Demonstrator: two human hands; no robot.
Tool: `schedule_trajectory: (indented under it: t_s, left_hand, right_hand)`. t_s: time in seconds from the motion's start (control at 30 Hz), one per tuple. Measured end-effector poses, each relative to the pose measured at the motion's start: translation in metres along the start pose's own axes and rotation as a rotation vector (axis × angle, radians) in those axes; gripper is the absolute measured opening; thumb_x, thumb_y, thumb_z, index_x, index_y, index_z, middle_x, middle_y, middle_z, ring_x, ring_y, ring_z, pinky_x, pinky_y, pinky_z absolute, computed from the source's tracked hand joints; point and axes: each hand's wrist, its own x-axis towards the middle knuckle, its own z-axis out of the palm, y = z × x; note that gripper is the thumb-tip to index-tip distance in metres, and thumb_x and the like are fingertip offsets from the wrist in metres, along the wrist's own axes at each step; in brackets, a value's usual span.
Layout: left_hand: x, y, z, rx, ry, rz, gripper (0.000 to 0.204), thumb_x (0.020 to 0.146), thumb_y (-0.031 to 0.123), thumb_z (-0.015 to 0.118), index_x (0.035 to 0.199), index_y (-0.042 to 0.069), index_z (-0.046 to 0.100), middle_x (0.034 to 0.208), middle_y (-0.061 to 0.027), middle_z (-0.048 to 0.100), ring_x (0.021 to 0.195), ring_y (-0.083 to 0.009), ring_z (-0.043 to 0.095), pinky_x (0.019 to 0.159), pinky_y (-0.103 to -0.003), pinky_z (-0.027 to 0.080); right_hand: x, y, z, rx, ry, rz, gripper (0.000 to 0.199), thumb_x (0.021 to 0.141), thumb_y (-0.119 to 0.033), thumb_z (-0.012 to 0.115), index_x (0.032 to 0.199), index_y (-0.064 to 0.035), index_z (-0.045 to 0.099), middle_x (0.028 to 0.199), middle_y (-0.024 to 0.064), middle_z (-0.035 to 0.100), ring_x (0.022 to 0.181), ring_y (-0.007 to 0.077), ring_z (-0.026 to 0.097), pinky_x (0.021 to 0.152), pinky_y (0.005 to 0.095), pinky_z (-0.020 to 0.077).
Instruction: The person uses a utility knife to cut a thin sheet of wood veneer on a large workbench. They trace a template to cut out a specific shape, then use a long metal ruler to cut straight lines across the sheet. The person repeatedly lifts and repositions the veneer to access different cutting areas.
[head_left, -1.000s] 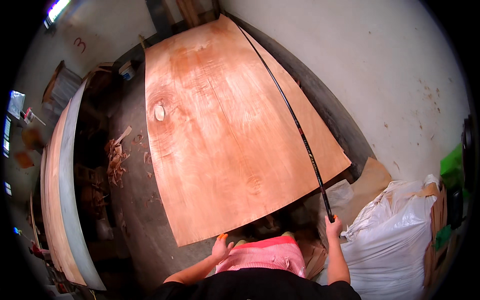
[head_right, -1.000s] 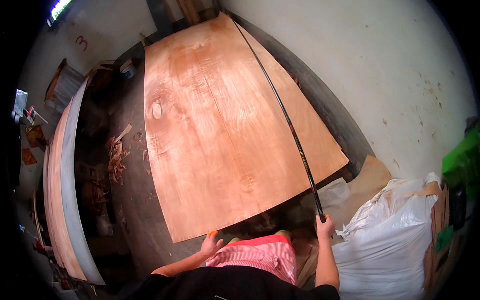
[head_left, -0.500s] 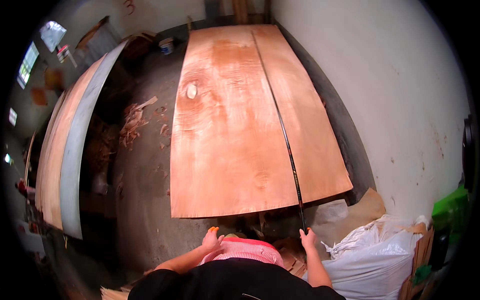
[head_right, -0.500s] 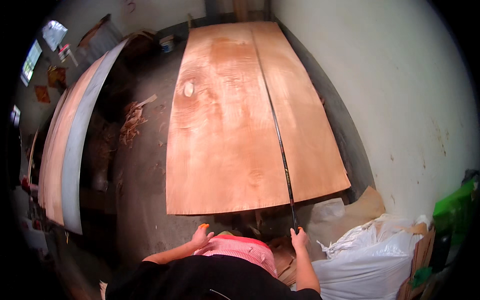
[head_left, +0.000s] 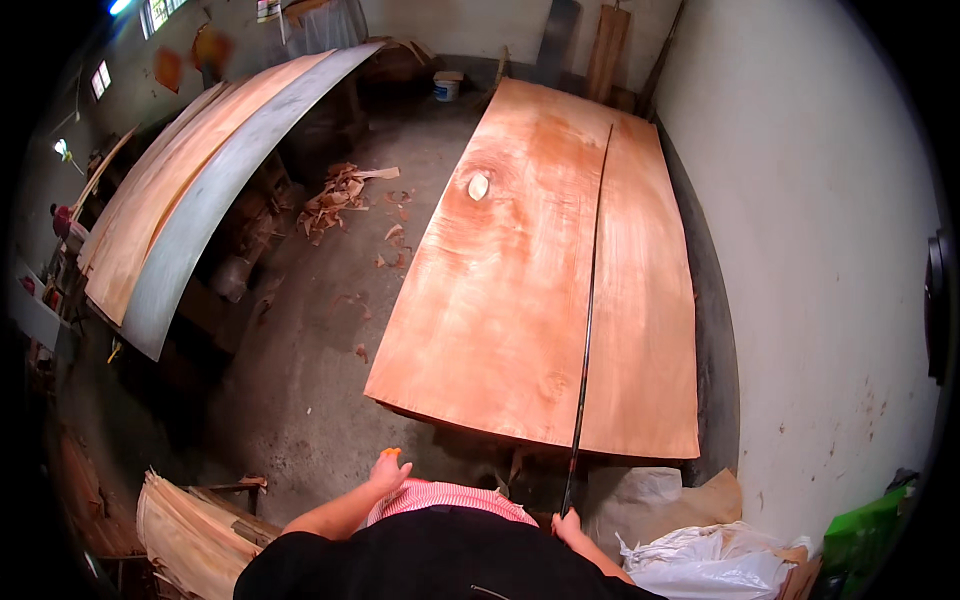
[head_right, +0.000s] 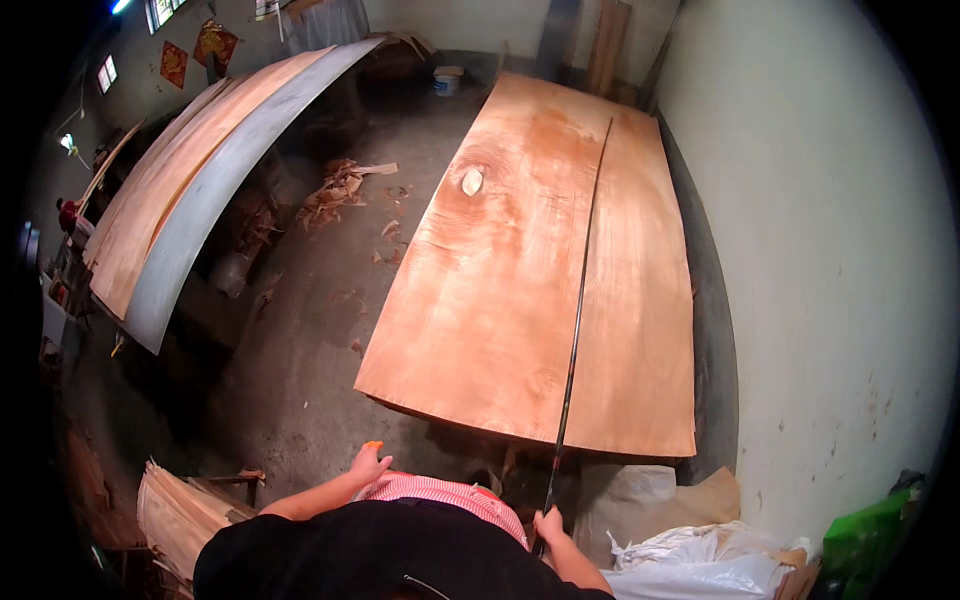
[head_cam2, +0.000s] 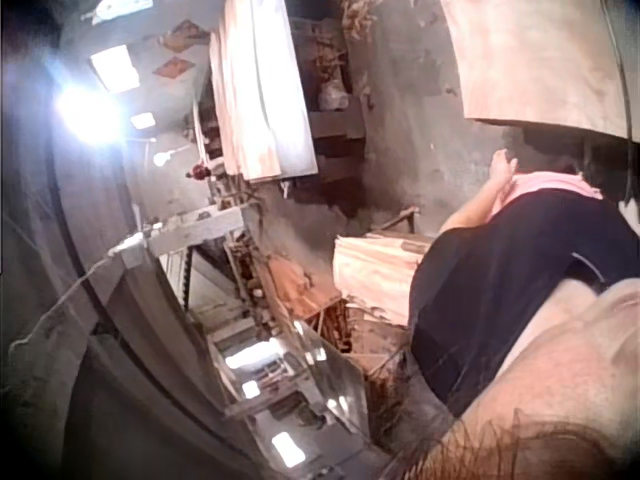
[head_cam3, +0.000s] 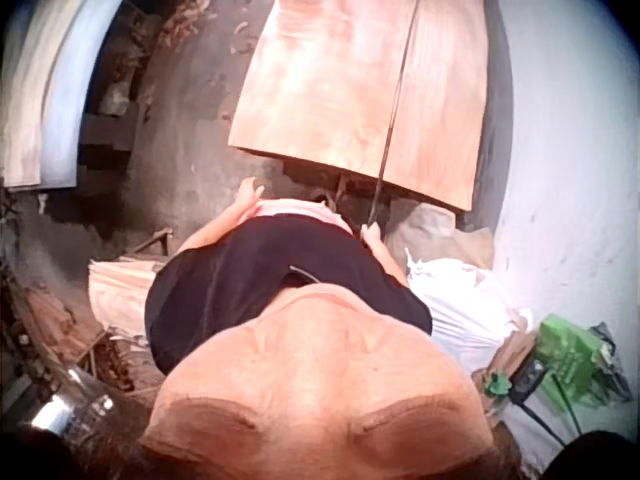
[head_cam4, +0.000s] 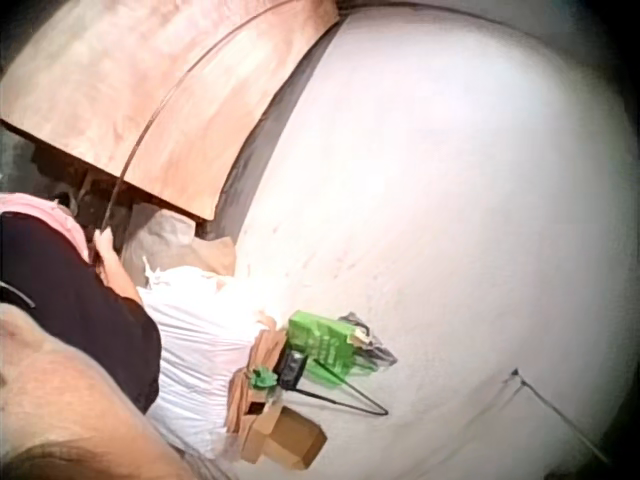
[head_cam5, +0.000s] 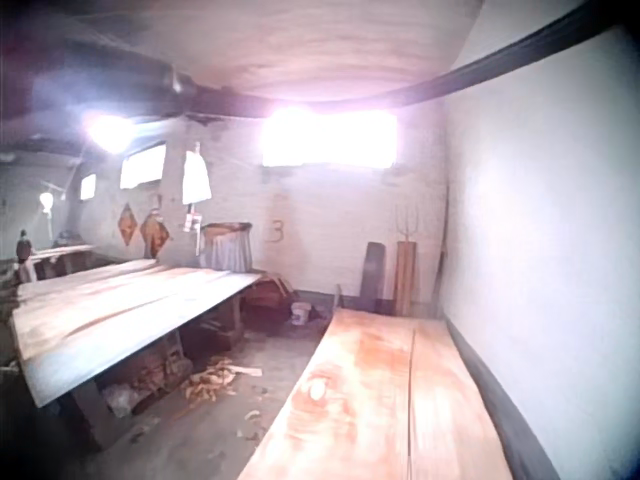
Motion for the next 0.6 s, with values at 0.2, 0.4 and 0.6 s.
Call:
schedule_trajectory:
  t_s: [0.2, 0.4, 0.6]
  left_hand:
    - [0.0, -0.063, -0.049, -0.036, 0.034, -0.019, 0.056, 0.074, 0.037, 0.055, 0.115, 0.002, 0.044, 0.117, -0.0187, 0.044, 0.11, -0.03, 0.041, 0.091, -0.037, 0.035]
    - [0.009, -0.151, -0.122, -0.129, 0.092, -0.036, 0.054, 0.074, 0.034, 0.056, 0.114, 0.001, 0.044, 0.114, -0.0208, 0.044, 0.108, -0.0317, 0.042, 0.089, -0.037, 0.036]
    - [-0.022, -0.275, -0.189, -0.188, 0.185, -0.188, 0.053, 0.074, 0.032, 0.056, 0.114, 0.0, 0.044, 0.112, -0.0212, 0.045, 0.104, -0.0327, 0.045, 0.088, -0.037, 0.037]
  right_hand:
    - [-0.037, 0.013, 0.077, -0.126, 0.199, -0.096, 0.018, 0.069, -0.016, 0.054, 0.074, 0.0014, 0.051, 0.056, 0.0129, 0.055, 0.047, 0.0205, 0.055, 0.045, 0.0332, 0.0438]
    - [0.001, -0.082, 0.168, 0.127, 0.515, -0.41, 0.019, 0.07, -0.019, 0.058, 0.07, -0.001, 0.05, 0.052, 0.006, 0.05, 0.049, 0.018, 0.051, 0.048, 0.0329, 0.0406]
    - [-0.033, -0.279, 0.258, 0.416, 0.291, -0.283, 0.016, 0.075, -0.013, 0.055, 0.066, -0.0079, 0.043, 0.044, -0.0002, 0.041, 0.033, 0.0099, 0.041, 0.029, 0.0235, 0.0318]
